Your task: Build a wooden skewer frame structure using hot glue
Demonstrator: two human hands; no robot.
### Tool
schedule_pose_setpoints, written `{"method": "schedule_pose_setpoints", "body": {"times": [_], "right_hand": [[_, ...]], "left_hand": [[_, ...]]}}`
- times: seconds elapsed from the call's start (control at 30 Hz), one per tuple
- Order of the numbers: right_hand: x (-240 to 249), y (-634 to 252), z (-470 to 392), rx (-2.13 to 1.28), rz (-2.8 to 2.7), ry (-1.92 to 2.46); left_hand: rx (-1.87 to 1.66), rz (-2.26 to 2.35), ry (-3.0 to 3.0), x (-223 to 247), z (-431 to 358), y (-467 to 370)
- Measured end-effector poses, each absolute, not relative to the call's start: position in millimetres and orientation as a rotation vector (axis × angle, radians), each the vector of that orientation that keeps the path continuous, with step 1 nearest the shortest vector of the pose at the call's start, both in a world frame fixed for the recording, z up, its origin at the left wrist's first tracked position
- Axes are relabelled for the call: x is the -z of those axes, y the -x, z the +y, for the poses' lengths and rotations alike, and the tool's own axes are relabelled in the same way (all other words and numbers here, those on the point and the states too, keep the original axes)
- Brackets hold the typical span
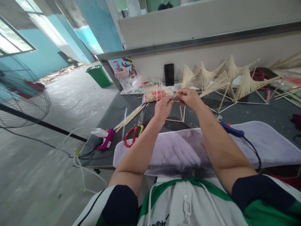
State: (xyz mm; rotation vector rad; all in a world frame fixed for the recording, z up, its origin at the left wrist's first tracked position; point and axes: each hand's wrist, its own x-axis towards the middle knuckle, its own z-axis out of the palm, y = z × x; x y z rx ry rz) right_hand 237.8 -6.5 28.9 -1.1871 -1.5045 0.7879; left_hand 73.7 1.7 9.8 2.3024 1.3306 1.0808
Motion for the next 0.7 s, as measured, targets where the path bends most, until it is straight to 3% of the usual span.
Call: {"method": "schedule_pose_setpoints", "body": {"times": [0.7], "right_hand": [[-8.9,-228.9,-12.4,-0.567,-1.343,1.219]], "left_hand": [[-1.176,1.108,-2.382,-0.6,10.4,-73.8]]}}
